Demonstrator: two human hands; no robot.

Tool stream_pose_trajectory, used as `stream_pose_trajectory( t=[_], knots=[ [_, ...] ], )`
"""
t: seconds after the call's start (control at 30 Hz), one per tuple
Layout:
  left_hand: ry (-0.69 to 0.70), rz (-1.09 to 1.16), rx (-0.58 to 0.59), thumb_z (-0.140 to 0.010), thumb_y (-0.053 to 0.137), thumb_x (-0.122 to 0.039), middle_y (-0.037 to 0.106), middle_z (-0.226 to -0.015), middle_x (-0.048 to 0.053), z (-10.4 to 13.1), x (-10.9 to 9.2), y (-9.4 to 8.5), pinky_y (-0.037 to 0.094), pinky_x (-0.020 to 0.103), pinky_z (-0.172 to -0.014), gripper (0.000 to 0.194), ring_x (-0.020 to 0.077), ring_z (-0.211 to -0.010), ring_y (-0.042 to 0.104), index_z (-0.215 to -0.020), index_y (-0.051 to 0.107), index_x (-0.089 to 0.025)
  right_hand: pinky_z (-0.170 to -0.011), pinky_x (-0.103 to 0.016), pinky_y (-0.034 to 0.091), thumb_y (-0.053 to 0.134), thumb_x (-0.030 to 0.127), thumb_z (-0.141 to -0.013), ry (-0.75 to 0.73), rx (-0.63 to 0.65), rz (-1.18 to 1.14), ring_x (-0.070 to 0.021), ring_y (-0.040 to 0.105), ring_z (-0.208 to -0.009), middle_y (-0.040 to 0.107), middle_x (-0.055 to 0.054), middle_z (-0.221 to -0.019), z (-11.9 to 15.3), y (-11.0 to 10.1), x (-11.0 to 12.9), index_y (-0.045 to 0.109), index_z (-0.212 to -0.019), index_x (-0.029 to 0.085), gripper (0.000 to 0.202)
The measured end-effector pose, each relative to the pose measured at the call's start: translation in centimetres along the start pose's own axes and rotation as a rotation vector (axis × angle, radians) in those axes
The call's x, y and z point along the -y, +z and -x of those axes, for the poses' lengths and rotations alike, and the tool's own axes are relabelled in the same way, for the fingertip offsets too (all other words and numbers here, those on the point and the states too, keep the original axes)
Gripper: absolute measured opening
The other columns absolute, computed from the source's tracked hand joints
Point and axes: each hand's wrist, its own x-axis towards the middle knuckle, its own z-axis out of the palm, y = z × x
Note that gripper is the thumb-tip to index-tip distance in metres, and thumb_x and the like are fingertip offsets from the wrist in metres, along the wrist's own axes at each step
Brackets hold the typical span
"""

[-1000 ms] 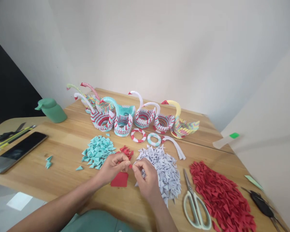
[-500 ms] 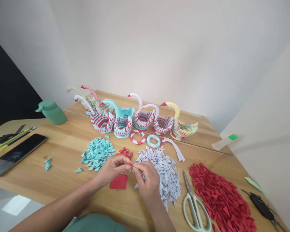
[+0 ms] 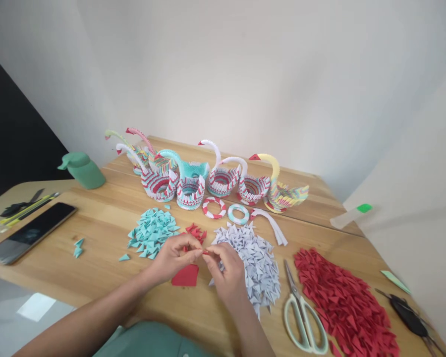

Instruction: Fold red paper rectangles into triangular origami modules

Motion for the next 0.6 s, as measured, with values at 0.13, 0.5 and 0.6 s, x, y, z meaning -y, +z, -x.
stream_pose_trajectory(
  t=[0.13,0.5,0.6],
  knots=[
    [0.066,-0.054,0.016,-0.082,0.062,-0.030,0.059,-0.060,0.002,0.3,-0.2,0.0,0.038,0.021,-0.055,0.023,0.0107,-0.057,0.049,-0.067,0.065,-0.012,-0.059,-0.023,0.043,0.054,0.019,-0.090,0.022,0.052,-0.052,-0.0127,0.057,-0.061,0.060,0.002,-0.068,0.1,-0.3,-0.1,0.062,-0.080,0.021,0.013],
    [-0.010,0.393,-0.443,-0.087,0.059,-0.034,0.055,-0.053,-0.005,-1.1,0.5,-3.4,0.038,0.021,-0.052,0.020,0.0079,-0.047,0.047,-0.082,0.062,-0.015,-0.052,-0.022,0.038,0.051,0.021,-0.091,0.124,-0.215,-0.151,-0.0113,0.048,-0.056,0.052,0.003,-0.065,0.8,-0.9,-0.4,0.055,-0.074,0.020,0.017],
    [-0.017,0.392,-0.449,-0.086,0.060,-0.034,0.055,-0.054,-0.004,-1.1,0.6,-3.3,0.038,0.021,-0.052,0.020,0.0078,-0.047,0.047,-0.081,0.062,-0.015,-0.054,-0.022,0.039,0.051,0.021,-0.091,0.120,-0.243,-0.158,-0.0116,0.049,-0.058,0.052,0.003,-0.066,0.7,-0.9,-0.3,0.054,-0.074,0.020,0.018]
  ],
)
